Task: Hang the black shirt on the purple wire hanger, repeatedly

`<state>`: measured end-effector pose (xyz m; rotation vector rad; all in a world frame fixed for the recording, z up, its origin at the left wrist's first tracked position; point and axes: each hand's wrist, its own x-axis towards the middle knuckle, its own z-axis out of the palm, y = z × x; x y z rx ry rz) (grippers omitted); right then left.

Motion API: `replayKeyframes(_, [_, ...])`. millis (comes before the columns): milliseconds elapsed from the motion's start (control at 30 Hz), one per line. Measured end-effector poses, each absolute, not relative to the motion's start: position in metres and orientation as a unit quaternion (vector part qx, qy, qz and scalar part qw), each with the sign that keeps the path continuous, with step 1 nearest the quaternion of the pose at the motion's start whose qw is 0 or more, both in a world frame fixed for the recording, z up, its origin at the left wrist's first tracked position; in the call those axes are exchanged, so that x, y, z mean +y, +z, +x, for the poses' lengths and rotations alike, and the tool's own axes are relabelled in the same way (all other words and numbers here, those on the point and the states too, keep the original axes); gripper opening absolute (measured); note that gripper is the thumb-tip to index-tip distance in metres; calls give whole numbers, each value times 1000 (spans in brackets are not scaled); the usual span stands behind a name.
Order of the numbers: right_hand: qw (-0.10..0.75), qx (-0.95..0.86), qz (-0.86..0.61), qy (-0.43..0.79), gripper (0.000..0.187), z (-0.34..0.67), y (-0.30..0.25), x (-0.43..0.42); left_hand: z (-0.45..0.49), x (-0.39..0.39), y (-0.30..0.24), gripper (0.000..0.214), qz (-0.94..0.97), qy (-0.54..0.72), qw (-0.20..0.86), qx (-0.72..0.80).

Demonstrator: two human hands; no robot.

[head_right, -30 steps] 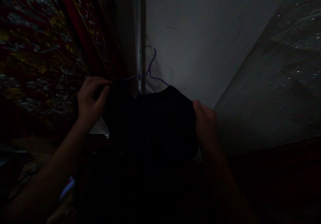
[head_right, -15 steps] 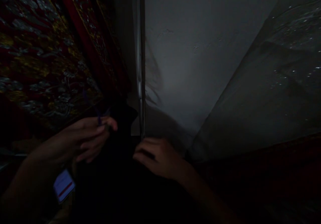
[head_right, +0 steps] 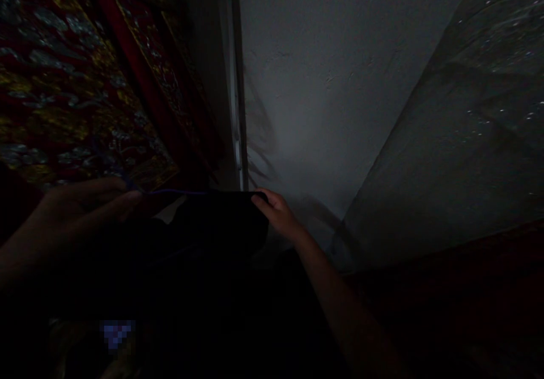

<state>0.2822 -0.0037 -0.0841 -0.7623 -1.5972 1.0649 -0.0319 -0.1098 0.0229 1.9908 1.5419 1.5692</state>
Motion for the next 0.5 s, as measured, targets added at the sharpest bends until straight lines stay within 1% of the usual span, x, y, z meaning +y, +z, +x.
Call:
replayKeyframes(67, [560,-574,-323,502,47,284,-70,-3,-29,-96,25,18,675,522,91,514])
replayKeyframes(133, [617,-501,-323,514,47,289,-53,2,-21,-83,22,24,655,572,47,492])
replayKeyframes(200, [659,-462,-319,501,46,295,-36,12,-11,-75,17,27,648,603,-50,462])
replayKeyframes(300, [711,-440,-302,458,44,311,-17,30,3,-71,5,23,660,605,-226,385])
replayKeyframes(367, [741,-438,-287,422,41,324,-12,36,12,-70,-10,22,661,603,-289,341])
replayKeyframes(433, [762,-424,-282,401,38,336,-15,34,21,-67,-30,21,667,597,-302,327])
replayKeyframes(500, [769,-404,-295,398,36,343,-25,24,33,-63,-54,19,698,576,-252,342])
